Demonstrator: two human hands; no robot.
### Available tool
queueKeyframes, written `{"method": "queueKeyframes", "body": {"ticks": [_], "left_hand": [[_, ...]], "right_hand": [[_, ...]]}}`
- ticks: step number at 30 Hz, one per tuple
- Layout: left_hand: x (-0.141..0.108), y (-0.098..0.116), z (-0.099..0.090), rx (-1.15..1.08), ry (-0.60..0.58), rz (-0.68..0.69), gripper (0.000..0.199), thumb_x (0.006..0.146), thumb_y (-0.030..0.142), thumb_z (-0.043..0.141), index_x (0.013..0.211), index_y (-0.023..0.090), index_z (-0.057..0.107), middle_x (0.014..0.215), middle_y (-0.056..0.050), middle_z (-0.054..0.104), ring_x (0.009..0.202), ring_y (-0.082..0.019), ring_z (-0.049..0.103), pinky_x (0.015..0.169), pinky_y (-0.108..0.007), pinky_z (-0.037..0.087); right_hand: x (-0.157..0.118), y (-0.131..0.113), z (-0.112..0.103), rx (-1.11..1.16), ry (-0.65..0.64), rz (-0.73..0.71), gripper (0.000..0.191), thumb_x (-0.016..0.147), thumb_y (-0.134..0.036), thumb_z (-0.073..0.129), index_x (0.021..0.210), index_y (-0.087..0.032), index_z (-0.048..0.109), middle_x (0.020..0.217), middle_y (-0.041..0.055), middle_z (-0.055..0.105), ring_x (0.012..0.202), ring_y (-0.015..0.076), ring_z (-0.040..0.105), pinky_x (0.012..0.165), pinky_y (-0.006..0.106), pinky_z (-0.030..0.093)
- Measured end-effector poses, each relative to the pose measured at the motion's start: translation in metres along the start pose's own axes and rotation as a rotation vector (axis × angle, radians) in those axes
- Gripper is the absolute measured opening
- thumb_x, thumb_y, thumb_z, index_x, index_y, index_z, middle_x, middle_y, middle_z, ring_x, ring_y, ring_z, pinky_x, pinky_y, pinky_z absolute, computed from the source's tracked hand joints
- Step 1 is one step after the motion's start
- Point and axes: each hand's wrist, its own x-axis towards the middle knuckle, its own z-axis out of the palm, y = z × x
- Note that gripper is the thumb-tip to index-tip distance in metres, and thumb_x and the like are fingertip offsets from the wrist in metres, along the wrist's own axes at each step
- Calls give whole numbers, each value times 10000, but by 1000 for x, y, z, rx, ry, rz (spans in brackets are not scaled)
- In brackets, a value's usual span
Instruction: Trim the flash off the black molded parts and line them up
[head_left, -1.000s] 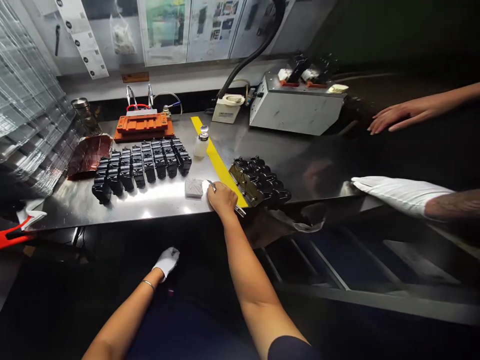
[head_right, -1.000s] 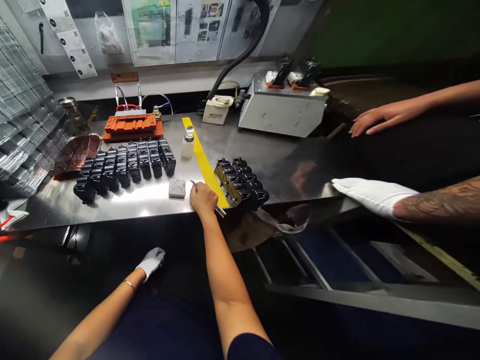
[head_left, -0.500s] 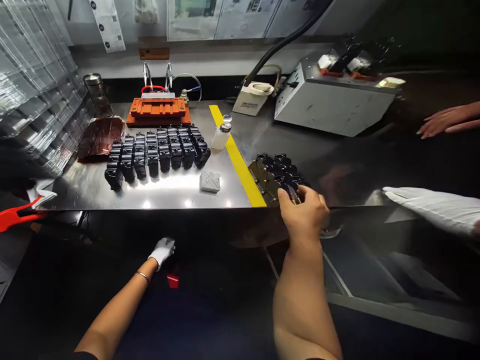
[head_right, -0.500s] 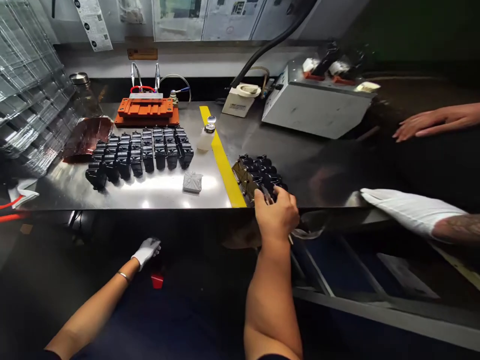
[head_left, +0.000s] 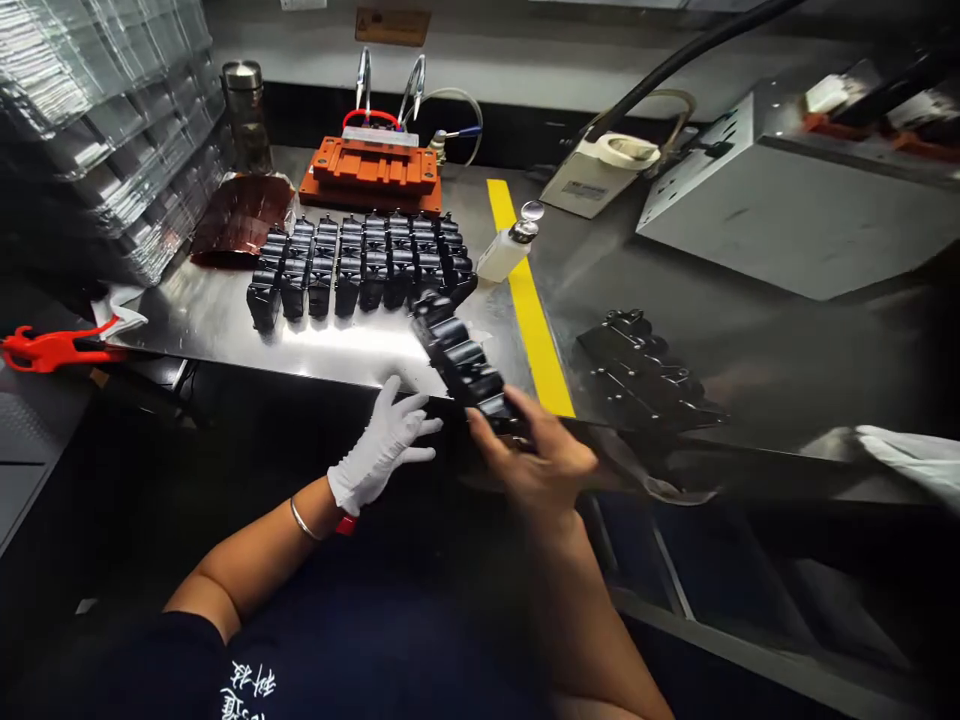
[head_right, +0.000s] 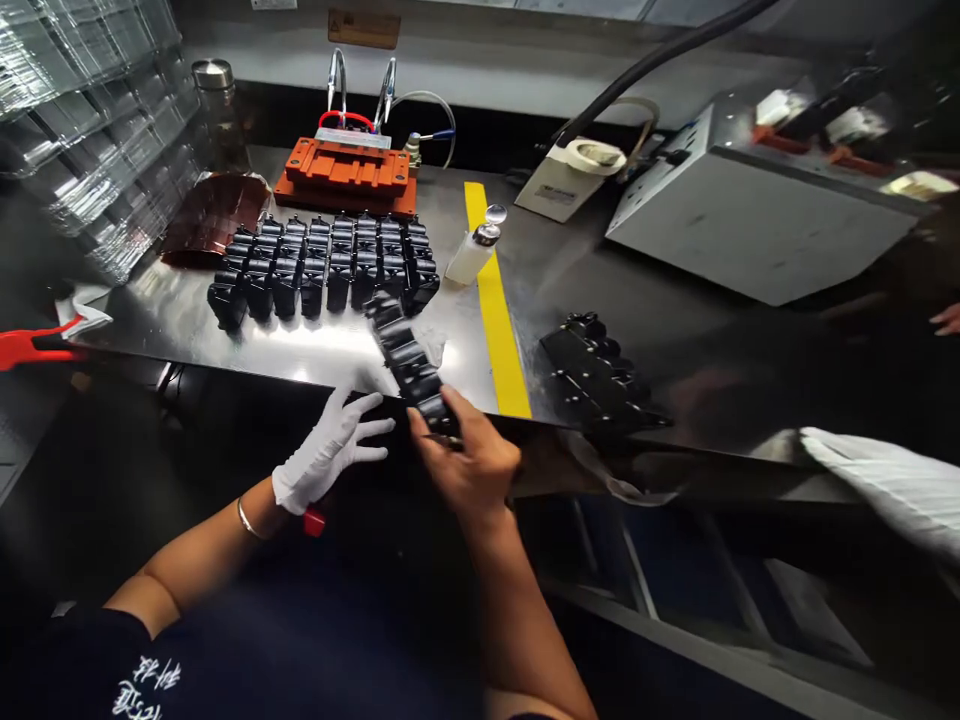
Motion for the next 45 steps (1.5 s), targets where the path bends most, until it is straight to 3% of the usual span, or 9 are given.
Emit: {"method": "queueKeyframes", "body": {"ticks": [5,9,13,19,25,30,34,40,45], "left_hand": [[-7,6,-18,-127,230,-141,350,810,268,653,1132,138,609,925,-55,707,821,-171,682,789,-296,545],[-25,11,-42,-172,149,-320,432,767,204,628,1195,156,588,946,-82,725,886,-256,704,818,-429,560],[-31,15,-51,-355,12,-355,498,832,416,560,1261,163,583,1237,-143,664,1125,-364,636,882,-544,524],[-25,0,-54,-576,-131,-384,535,824,469,568,1190,84,629,1141,-161,699,963,-297,680,792,-472,555],[-21,-2,-53,-480,49,-442,308,794,282,609,1009,72,671,925,-118,724,777,-211,682,735,-350,535],[-19,6,-57,-441,156,-440,240,838,243,577,1007,95,662,915,-103,727,764,-210,692,723,-358,548],[-20,14,-63,-507,138,-457,337,890,356,565,1056,77,656,875,-108,737,783,-246,708,717,-427,584],[-11,13,-66,-554,57,-433,473,900,498,561,1093,79,668,893,-120,748,745,-241,721,712,-375,587],[-3,11,-63,-699,42,-316,396,971,392,481,1218,122,632,982,-77,748,868,-174,721,862,-275,552]], "right_hand": [[8,-37,9,192,-640,-363,335,872,-505,595,1095,-285,713,1069,53,753,923,196,724,799,287,576],[68,-14,30,-358,-370,61,567,883,-545,561,1307,-170,594,1263,164,648,1117,314,633,915,417,488],[89,-3,62,-651,-529,170,714,847,-656,538,1366,-165,538,1185,208,652,1060,363,638,869,442,468],[120,12,55,-603,-643,192,578,795,-401,668,1339,-226,581,1157,141,684,1030,295,645,841,371,474],[235,35,37,-412,-181,237,576,877,-377,588,1417,-195,507,1353,180,585,1138,244,564,905,371,421],[288,30,51,-440,-316,339,470,821,-334,660,1240,-122,645,1164,171,669,1015,237,585,859,383,424],[252,-2,48,-370,-308,205,463,829,-272,645,1268,-123,639,1134,171,678,1054,293,601,904,480,448],[73,-32,72,-18,-602,-333,515,718,-325,723,1230,-291,675,1186,53,652,809,160,669,741,305,559],[25,-35,87,-11,-486,-320,486,775,-348,645,1259,-307,660,1200,73,622,807,175,682,666,295,568]]}}
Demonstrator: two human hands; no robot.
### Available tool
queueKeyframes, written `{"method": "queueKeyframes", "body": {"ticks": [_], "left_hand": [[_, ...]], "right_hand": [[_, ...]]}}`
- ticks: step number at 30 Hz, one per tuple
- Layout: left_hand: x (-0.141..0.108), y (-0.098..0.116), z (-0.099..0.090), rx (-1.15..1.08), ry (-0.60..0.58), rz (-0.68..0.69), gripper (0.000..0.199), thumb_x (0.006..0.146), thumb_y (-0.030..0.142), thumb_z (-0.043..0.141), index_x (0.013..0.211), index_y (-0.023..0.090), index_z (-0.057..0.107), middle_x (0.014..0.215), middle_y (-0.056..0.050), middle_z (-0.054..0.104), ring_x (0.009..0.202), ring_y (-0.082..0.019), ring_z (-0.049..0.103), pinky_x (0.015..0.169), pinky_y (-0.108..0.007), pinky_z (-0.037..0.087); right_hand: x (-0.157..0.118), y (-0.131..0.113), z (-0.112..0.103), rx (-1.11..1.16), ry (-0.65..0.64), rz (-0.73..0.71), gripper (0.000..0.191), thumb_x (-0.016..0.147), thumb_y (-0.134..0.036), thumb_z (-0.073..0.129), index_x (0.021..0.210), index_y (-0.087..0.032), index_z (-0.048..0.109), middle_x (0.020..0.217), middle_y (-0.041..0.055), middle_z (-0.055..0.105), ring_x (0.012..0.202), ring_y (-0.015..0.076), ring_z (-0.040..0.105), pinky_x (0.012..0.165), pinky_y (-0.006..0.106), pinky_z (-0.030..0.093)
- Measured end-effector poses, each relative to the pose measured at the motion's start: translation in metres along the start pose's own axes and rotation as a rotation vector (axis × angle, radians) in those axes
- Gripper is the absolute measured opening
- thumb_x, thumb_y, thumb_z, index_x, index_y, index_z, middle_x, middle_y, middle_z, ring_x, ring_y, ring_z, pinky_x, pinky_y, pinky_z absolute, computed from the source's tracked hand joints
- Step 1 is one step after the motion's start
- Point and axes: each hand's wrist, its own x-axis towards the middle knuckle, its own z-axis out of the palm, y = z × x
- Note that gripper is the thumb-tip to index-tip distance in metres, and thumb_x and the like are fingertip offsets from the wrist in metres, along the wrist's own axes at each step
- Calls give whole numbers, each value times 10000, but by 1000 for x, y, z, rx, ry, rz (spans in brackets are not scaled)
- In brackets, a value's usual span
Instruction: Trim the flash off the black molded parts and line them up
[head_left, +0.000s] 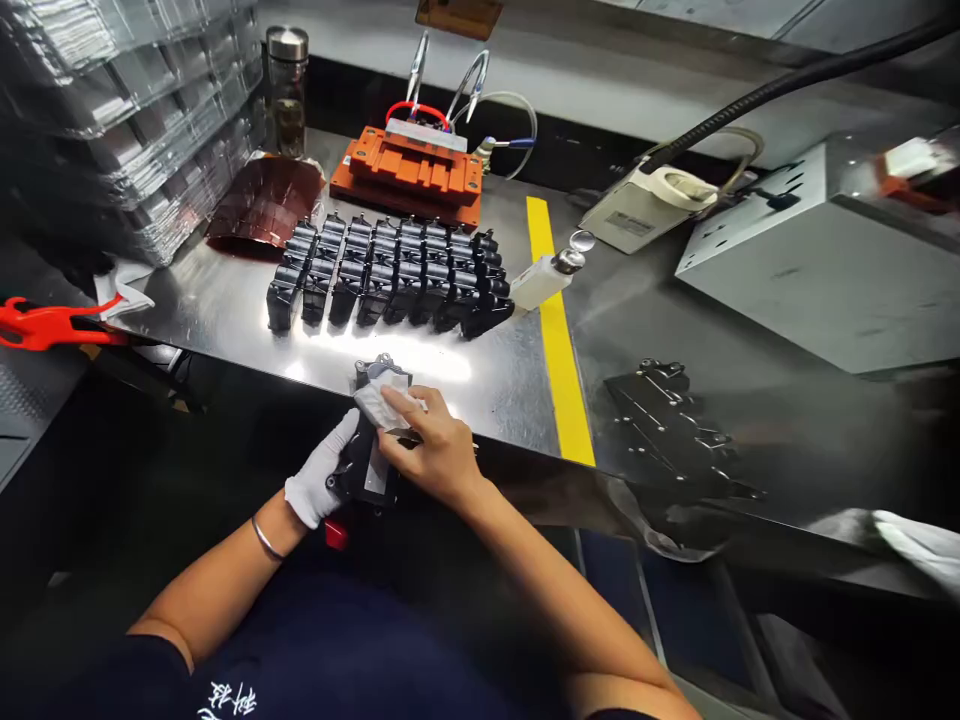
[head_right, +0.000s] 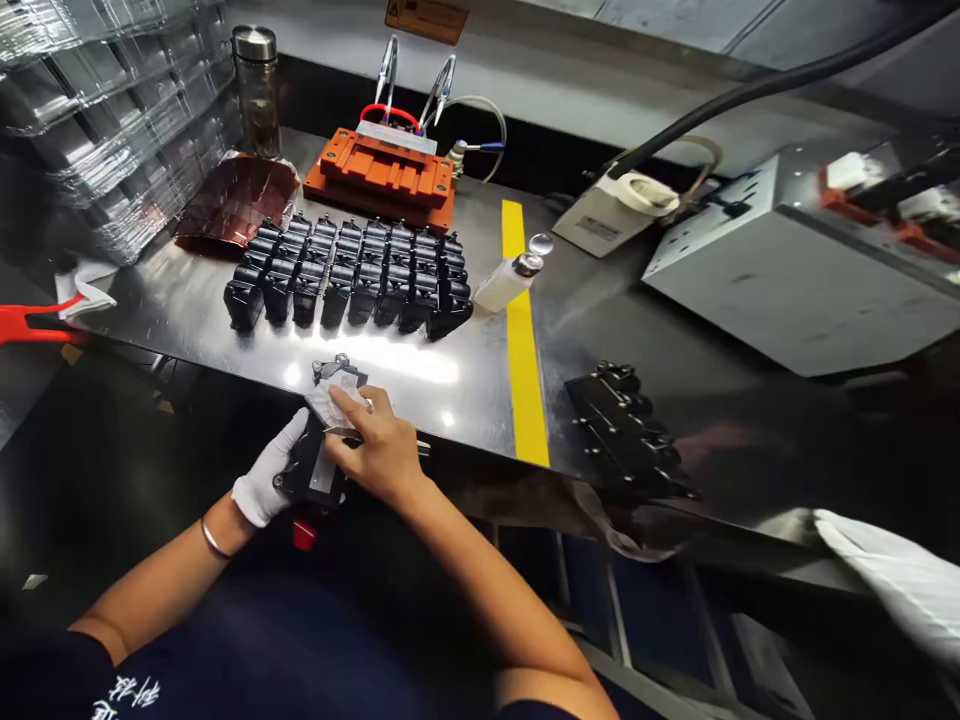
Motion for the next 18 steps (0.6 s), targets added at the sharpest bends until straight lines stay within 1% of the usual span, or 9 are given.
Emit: {"method": "queueKeyframes", "body": {"ticks": [1,4,5,8,9,12,13,16,18], "left_hand": [[0,0,0,10,4,-4,420,969,414,479,1235,123,625,991,-83,747,875,-183,722,865,-291,555],[0,1,1,92,35,-22,503,939,494,505,1236,107,627,959,-110,750,847,-228,727,838,-360,571],[0,1,1,90,31,-11,501,941,490,505,1239,106,626,962,-108,750,861,-227,727,853,-358,568],[1,2,2,41,1,16,493,962,465,478,1284,111,599,1038,-102,746,974,-214,712,938,-331,536],[1,2,2,47,6,12,512,958,479,478,1300,114,588,1060,-106,742,1000,-221,707,953,-342,531],[-2,4,2,112,55,8,561,931,531,500,1302,119,586,1035,-115,747,980,-248,713,936,-385,544],[-3,5,2,126,65,13,560,934,534,491,1296,117,589,1023,-115,749,971,-248,716,932,-386,547],[-4,7,3,133,78,36,563,959,537,425,1296,117,589,1023,-110,749,991,-242,711,945,-378,542],[-2,9,4,142,87,56,572,961,542,414,1315,122,575,1042,-109,747,1011,-244,705,952,-381,538]], "right_hand": [[4,0,-1,-14,-13,17,488,769,-355,651,1255,-315,663,1185,67,626,807,178,683,667,297,567],[17,-2,-9,-55,12,138,497,768,-359,648,1258,-278,667,1041,65,643,803,187,678,690,303,565],[19,-3,-11,-71,7,134,511,767,-365,644,1271,-277,659,1027,65,639,789,186,673,678,302,560],[19,-9,-13,-79,-91,8,528,758,-386,644,1282,-314,648,1073,57,634,742,167,656,639,287,539],[18,-10,-13,-76,-101,10,513,759,-383,644,1267,-313,659,1057,54,637,751,167,656,649,282,536],[20,-11,-13,-116,-47,156,515,769,-381,635,1271,-268,661,969,61,633,777,182,653,672,288,531],[21,-10,-13,-132,-49,167,529,772,-389,632,1286,-269,650,979,63,631,778,186,652,667,293,529],[22,-12,-13,-124,-113,102,533,762,-412,640,1285,-307,646,1044,57,632,784,185,654,660,290,523],[23,-14,-14,-115,-100,143,524,767,-402,641,1282,-301,650,1041,60,632,821,191,658,694,289,524]]}}
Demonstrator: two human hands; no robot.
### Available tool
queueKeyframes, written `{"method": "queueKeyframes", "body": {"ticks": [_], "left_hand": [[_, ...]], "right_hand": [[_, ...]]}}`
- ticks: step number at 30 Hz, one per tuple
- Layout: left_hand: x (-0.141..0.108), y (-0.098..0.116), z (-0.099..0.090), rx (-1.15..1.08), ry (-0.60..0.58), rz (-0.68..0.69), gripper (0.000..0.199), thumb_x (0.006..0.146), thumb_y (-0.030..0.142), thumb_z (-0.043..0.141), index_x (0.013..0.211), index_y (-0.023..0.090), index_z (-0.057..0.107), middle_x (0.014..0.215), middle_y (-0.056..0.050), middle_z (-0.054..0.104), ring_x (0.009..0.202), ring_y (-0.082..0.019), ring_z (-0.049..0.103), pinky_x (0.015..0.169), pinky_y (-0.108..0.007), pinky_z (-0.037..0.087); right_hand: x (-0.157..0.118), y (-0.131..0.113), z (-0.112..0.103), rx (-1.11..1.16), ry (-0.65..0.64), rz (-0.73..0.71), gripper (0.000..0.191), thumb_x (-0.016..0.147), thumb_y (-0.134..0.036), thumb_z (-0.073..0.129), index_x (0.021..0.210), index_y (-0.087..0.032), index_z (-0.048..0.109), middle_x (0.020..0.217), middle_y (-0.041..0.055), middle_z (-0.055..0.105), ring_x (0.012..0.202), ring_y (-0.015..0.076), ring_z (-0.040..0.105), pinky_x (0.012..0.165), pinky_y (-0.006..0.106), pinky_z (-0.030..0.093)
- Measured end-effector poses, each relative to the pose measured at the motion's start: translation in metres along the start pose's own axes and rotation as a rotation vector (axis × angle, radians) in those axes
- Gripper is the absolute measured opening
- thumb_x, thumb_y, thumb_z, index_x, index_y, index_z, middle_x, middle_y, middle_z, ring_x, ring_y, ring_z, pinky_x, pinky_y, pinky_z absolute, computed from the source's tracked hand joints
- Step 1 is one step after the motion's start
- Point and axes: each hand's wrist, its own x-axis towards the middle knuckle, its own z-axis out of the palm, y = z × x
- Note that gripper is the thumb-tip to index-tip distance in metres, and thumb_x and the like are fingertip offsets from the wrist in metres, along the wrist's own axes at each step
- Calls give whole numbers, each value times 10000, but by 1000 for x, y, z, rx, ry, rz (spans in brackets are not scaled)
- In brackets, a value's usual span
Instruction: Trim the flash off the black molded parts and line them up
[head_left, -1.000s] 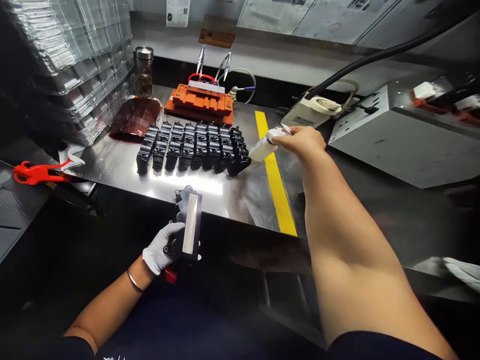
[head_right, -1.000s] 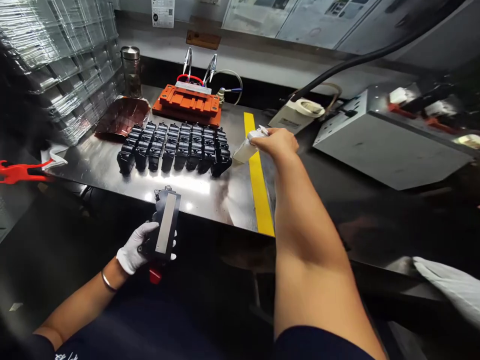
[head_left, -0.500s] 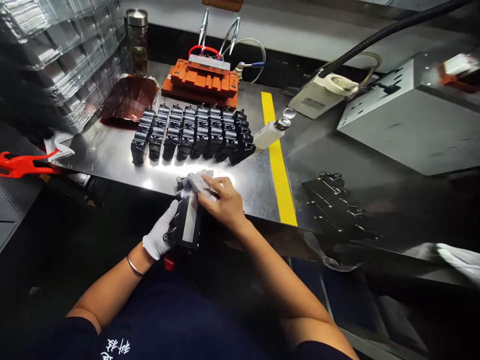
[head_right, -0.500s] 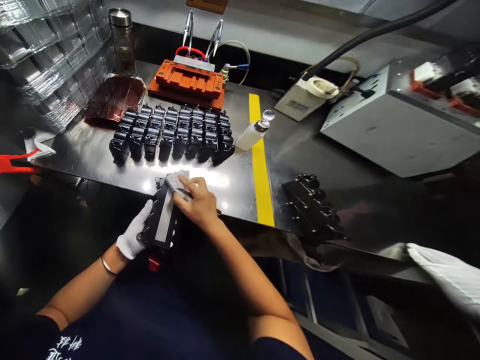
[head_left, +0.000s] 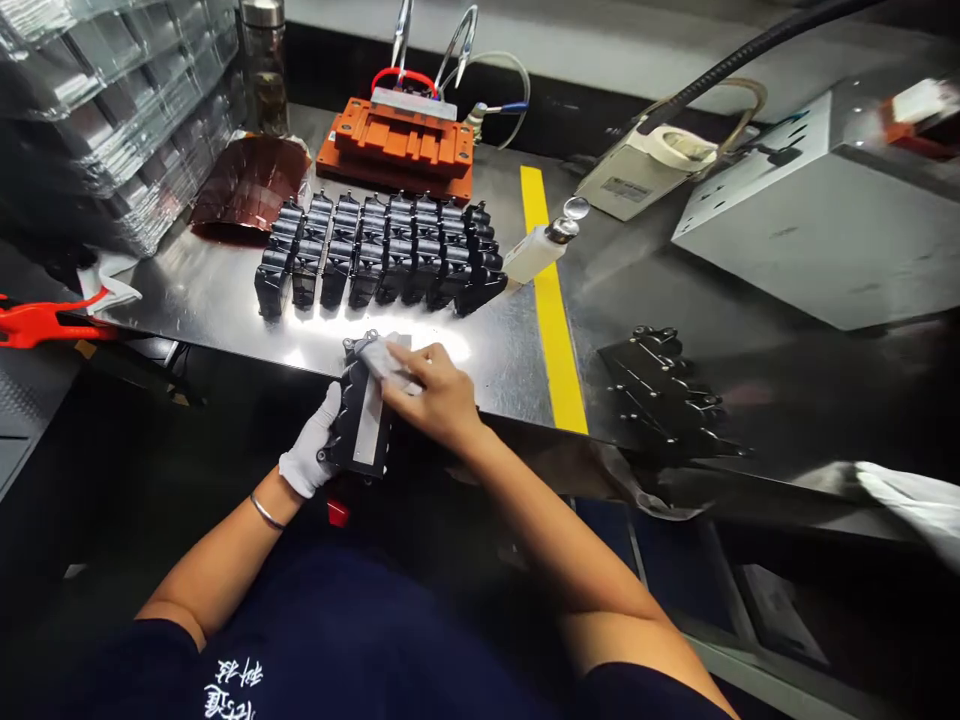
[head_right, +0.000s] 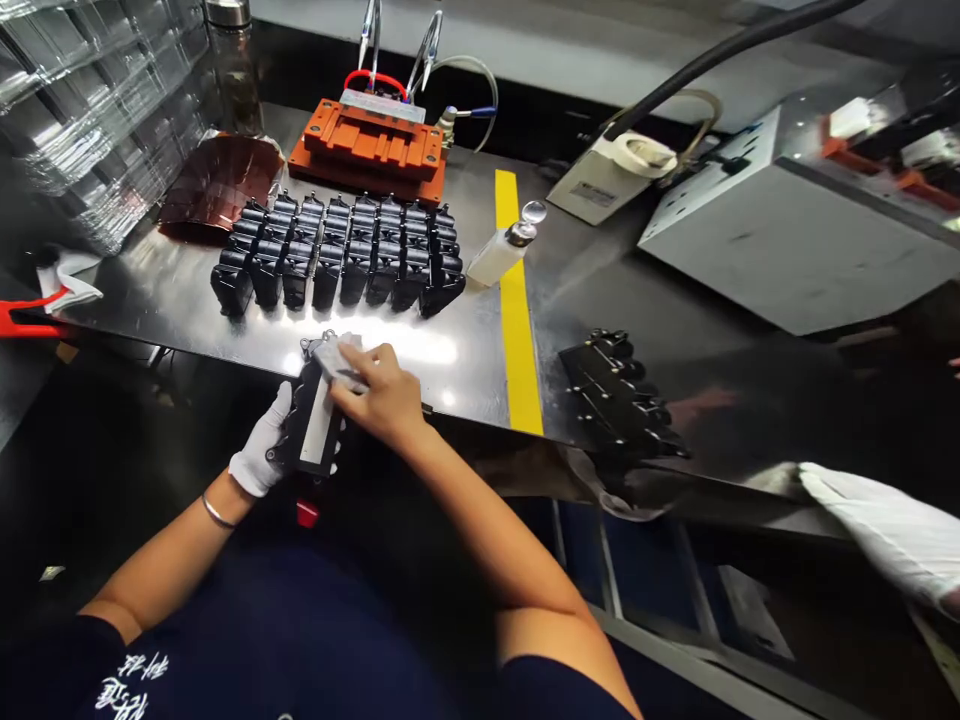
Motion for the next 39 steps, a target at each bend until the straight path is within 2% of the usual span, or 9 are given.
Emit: {"method": "queueKeyframes", "body": {"ticks": [6,11,15,19,23,26,30,34,39], "left_hand": [[1,2,-3,-13,-45,77,542,989,480,381,1408,157,497,1128,-96,734,1054,-212,692,964,-329,527],[-4,7,-4,109,-61,-24,678,951,600,349,1450,151,446,1120,-141,733,973,-279,716,901,-455,564],[-5,10,-10,70,-78,140,541,1010,479,273,1490,260,391,1230,-63,707,1085,-184,686,1008,-332,510],[-6,18,-27,166,-238,-112,576,951,599,329,1423,314,498,1195,-89,724,1017,-293,715,907,-498,565],[3,20,-38,74,-402,-154,535,928,647,311,1396,460,491,1218,0,720,1154,-268,663,1032,-465,499],[8,17,-39,21,-488,-189,585,920,675,266,1350,415,565,1262,-28,697,1173,-300,651,1033,-528,483],[9,18,-35,-28,-524,-135,556,935,649,258,1329,425,579,1273,-15,690,1183,-251,649,1042,-446,492],[5,23,-31,66,-551,-157,629,937,644,222,1365,339,569,1345,-105,631,1199,-333,628,1004,-554,497],[5,32,-29,59,-615,-153,637,937,655,236,1372,321,559,1365,-74,622,1241,-269,606,1067,-453,469]], "right_hand": [[-4,-14,-3,-30,-122,-130,571,781,-438,641,1340,-330,599,1155,69,612,831,188,660,705,280,514],[6,-15,-7,-43,-58,70,587,841,-430,595,1409,-300,528,1146,88,600,897,213,659,778,309,512],[0,-17,-8,6,-169,-167,621,793,-495,644,1387,-344,540,1187,84,584,857,206,654,727,304,510],[1,-17,-12,-9,-84,-12,630,809,-489,627,1405,-321,516,1176,90,579,858,200,653,775,324,522],[6,-14,-15,0,-175,-174,681,782,-628,603,1407,-384,490,1184,83,585,824,219,658,718,346,538],[8,-14,-16,-23,-142,-21,655,812,-596,579,1410,-339,501,1143,102,597,888,257,662,767,387,544],[7,-15,-14,36,-173,-181,677,783,-628,612,1398,-368,503,1181,99,584,869,255,661,730,392,553],[12,-15,-10,54,-116,52,650,820,-570,590,1413,-317,502,1172,114,585,972,284,658,842,420,536],[22,-10,-16,68,-137,-61,629,827,-606,571,1408,-380,492,1221,99,586,953,267,670,826,400,543]]}}
